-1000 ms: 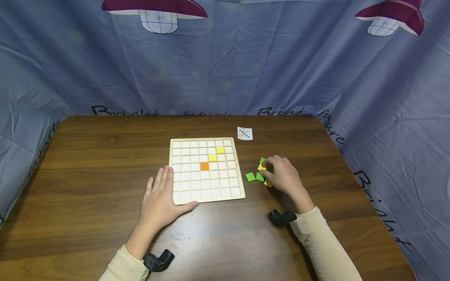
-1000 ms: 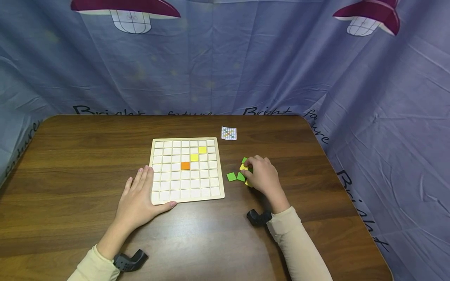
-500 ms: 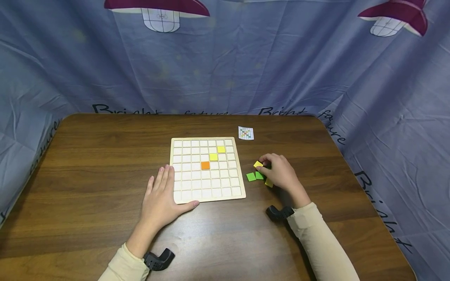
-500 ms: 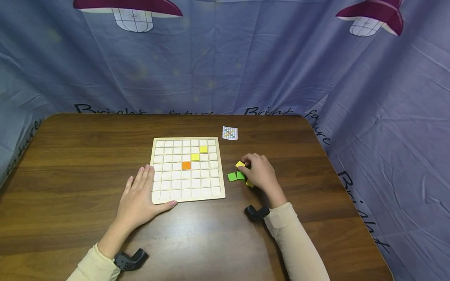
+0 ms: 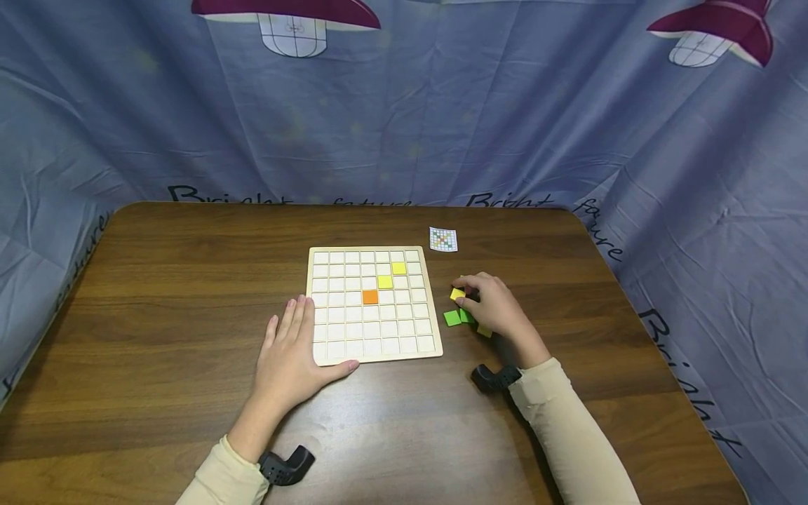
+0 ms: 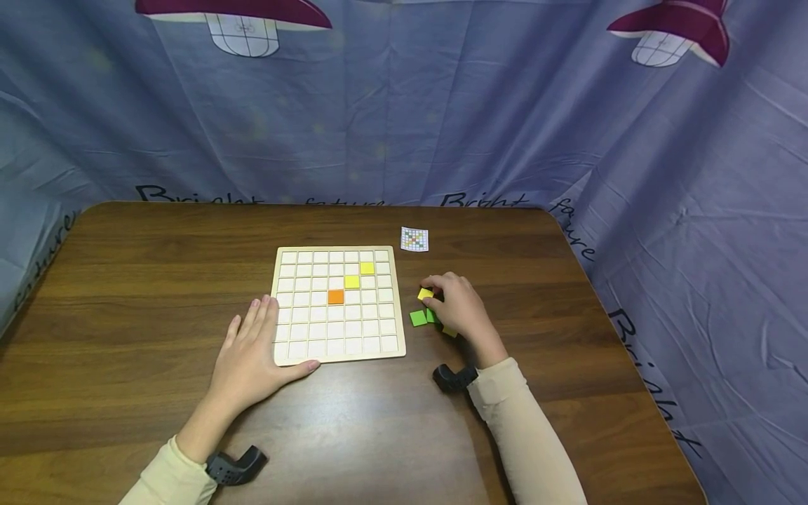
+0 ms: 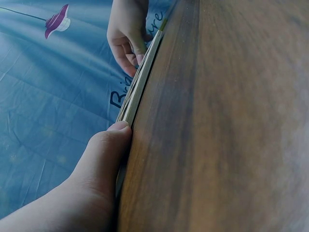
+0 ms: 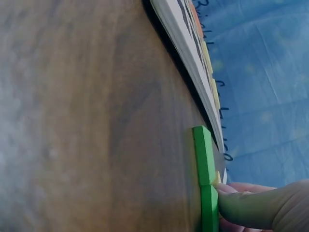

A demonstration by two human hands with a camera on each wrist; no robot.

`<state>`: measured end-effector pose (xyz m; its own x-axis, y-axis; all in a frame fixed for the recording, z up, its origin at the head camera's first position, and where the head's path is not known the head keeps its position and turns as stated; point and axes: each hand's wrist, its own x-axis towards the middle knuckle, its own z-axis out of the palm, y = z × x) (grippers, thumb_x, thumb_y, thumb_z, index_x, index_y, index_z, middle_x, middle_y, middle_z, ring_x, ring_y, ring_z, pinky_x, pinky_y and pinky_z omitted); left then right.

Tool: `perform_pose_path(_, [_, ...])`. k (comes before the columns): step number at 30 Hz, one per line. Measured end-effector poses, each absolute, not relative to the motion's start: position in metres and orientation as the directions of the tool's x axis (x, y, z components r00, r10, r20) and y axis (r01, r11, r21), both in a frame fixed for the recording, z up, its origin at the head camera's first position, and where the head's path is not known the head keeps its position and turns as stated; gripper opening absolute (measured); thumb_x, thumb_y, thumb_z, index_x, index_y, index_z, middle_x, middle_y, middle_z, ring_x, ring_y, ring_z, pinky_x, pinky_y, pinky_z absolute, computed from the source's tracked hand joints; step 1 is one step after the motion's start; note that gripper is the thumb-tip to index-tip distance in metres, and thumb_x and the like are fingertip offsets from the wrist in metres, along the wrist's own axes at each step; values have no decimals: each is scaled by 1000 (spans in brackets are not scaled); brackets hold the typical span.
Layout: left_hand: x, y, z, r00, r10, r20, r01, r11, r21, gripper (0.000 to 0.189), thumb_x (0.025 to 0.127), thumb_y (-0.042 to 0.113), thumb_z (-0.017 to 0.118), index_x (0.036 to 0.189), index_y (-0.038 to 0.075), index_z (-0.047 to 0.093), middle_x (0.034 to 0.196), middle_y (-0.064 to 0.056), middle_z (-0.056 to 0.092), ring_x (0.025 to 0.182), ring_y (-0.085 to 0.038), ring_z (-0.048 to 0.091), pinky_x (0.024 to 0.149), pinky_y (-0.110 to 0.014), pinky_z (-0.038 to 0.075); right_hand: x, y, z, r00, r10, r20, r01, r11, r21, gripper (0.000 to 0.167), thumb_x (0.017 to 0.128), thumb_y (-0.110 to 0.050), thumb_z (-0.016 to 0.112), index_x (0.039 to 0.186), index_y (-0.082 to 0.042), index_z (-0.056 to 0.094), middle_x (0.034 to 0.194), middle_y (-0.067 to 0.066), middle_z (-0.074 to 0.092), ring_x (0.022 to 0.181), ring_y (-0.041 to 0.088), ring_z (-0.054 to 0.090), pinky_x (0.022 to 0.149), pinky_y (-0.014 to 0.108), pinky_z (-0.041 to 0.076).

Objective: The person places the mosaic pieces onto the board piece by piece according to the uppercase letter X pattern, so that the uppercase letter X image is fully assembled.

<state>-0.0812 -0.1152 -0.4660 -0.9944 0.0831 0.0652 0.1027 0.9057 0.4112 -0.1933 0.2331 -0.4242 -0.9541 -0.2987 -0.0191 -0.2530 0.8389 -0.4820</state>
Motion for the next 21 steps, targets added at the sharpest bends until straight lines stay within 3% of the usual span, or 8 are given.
perform_pose_path(7, [-81, -115, -466, -994, 85, 72, 107, 907, 407, 136, 65, 90, 59, 158, 0, 15, 166, -18, 17, 154, -35, 15, 124, -55, 10, -193, 232, -427, -966, -257, -25, -207, 832, -515, 23, 91, -12, 72, 112, -7, 68, 107, 11, 63, 102, 28, 56, 92, 45, 46])
perform_pose_path(15, [-80, -115, -466, -994, 84, 76, 107, 908, 406, 136, 65, 89, 60, 157, -1, 16, 165, -19, 18, 154, -35, 16, 124, -55, 11, -192, 219, -428, -977, -214, 15, -180, 777, -604, 14, 93, -14, 70, 104, -13, 63, 94, 4, 67, 81, 21, 59, 73, 34, 48])
perform_pose_path(21, [-81, -115, -466, -994, 82, 73, 104, 908, 405, 136, 65, 89, 59, 157, -1, 16, 165, -18, 17, 154, -35, 15, 124, -55, 10, -189, 183, -427, -965, -261, 41, -223, 722, -654, 16, 92, -18, 72, 106, -15, 65, 92, 1, 66, 78, 17, 57, 68, 31, 47])
